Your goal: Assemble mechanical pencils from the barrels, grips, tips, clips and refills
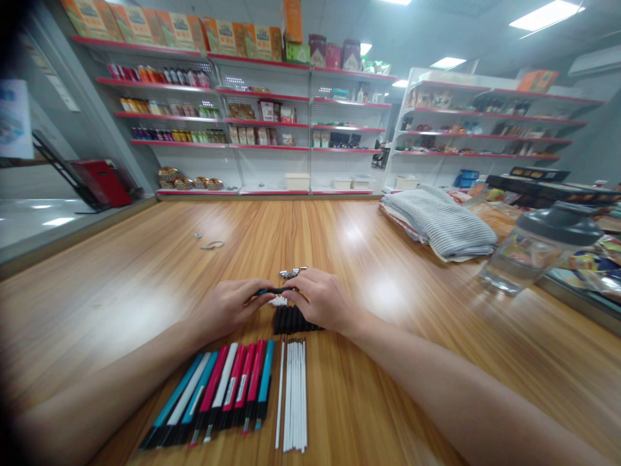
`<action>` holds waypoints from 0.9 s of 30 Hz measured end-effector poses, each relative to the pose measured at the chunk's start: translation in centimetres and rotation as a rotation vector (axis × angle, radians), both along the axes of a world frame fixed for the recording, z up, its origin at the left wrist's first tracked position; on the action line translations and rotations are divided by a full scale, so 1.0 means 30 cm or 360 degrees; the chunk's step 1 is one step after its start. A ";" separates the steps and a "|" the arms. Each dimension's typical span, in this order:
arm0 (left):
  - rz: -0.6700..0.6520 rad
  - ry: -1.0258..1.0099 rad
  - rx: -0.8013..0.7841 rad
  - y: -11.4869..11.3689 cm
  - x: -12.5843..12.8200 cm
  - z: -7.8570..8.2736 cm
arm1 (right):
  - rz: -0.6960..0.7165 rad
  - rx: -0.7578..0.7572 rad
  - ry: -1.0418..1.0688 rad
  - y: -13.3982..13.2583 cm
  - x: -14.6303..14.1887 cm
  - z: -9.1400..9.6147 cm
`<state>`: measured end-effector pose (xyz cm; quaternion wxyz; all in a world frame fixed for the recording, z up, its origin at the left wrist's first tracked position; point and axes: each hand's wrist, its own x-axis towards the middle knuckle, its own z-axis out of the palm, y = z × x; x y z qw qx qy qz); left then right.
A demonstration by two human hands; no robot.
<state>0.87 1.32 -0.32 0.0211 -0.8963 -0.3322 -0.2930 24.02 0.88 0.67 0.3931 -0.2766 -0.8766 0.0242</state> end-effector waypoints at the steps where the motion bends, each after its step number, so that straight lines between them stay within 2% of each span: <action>1: 0.0010 -0.0011 -0.0006 0.001 0.000 -0.001 | 0.0002 0.0015 0.0004 0.000 0.000 0.000; 9: 0.0030 -0.0092 -0.0069 0.007 -0.011 0.001 | 0.0060 0.0012 0.0254 0.008 0.016 -0.001; 16: 0.0065 -0.0062 0.0002 -0.002 -0.008 0.011 | 0.0045 -0.0030 0.0280 0.011 0.019 -0.006; 27: 0.0188 -0.0045 -0.0081 -0.004 -0.016 0.025 | -0.0226 -0.0253 0.0457 0.014 0.035 -0.009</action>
